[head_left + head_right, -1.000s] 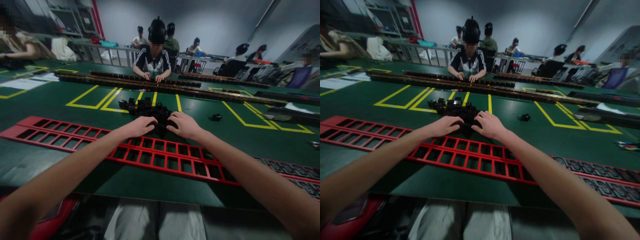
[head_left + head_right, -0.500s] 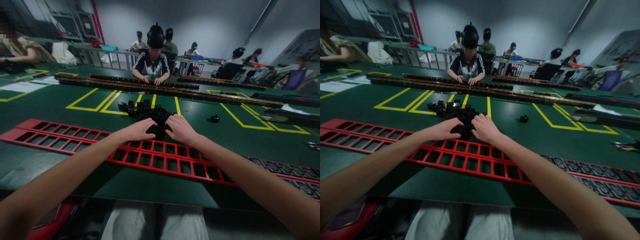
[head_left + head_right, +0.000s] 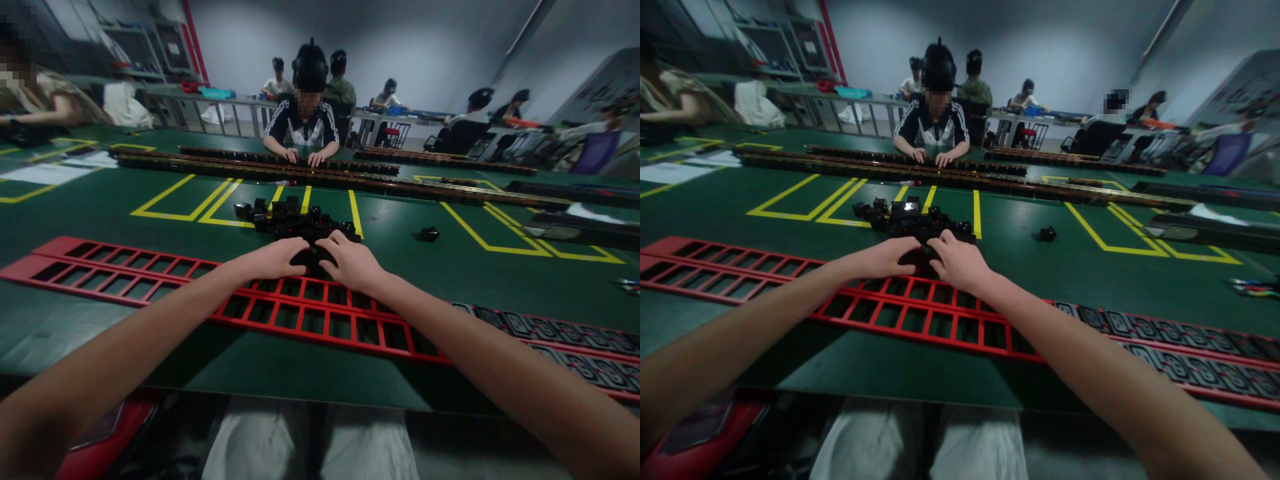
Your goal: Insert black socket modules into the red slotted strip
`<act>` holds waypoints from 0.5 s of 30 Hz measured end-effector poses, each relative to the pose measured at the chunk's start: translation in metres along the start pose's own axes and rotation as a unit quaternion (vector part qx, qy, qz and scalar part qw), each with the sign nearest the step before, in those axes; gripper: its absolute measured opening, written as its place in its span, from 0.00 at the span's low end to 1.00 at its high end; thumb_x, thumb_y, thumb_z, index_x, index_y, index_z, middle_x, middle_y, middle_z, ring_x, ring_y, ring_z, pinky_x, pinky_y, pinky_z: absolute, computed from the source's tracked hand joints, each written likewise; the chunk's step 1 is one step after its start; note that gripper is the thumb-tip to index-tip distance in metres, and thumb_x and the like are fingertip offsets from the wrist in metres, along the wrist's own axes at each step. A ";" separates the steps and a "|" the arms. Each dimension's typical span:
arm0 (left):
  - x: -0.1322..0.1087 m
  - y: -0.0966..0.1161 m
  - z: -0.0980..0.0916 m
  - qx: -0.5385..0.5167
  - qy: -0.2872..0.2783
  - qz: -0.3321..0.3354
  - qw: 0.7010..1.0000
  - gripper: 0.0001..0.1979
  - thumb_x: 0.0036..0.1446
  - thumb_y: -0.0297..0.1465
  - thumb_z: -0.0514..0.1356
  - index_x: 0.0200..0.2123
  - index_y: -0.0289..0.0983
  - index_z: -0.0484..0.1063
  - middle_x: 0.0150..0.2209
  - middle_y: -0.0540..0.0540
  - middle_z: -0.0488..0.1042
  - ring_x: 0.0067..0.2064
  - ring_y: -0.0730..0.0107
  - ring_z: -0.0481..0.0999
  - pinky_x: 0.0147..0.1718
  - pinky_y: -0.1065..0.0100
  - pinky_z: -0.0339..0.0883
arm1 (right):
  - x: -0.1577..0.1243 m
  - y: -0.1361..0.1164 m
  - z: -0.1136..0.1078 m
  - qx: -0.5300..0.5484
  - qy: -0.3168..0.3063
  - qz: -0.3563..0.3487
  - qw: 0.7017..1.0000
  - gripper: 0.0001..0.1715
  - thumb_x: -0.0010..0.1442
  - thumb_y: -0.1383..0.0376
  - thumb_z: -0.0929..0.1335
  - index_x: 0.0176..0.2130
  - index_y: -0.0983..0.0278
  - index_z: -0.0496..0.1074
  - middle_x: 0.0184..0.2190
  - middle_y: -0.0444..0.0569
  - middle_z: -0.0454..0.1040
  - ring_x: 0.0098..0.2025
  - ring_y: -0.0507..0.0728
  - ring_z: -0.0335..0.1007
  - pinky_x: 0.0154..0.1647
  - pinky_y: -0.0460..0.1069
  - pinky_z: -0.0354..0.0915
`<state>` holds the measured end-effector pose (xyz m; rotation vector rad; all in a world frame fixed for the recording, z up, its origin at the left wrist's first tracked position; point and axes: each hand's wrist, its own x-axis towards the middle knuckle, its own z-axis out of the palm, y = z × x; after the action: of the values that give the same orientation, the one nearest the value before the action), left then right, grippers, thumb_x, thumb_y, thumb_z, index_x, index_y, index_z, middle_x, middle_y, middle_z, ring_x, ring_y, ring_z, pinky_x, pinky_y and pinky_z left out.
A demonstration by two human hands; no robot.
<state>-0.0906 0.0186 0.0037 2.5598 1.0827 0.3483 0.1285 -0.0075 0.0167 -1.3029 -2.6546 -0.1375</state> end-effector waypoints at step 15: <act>-0.002 0.001 0.000 -0.006 -0.007 -0.012 1.000 0.20 0.58 0.39 0.59 0.51 0.35 0.68 0.49 0.41 0.74 0.51 0.58 0.73 0.52 0.59 0.66 | 0.001 0.006 0.009 0.087 -0.028 -0.062 0.994 0.21 0.69 0.68 0.58 0.59 0.64 0.67 0.54 0.54 0.67 0.46 0.58 0.72 0.46 0.51 0.68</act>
<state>-0.0913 0.0162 0.0042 2.5325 1.1013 0.3287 0.1321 -0.0016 0.0084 -1.1045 -2.7238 0.1123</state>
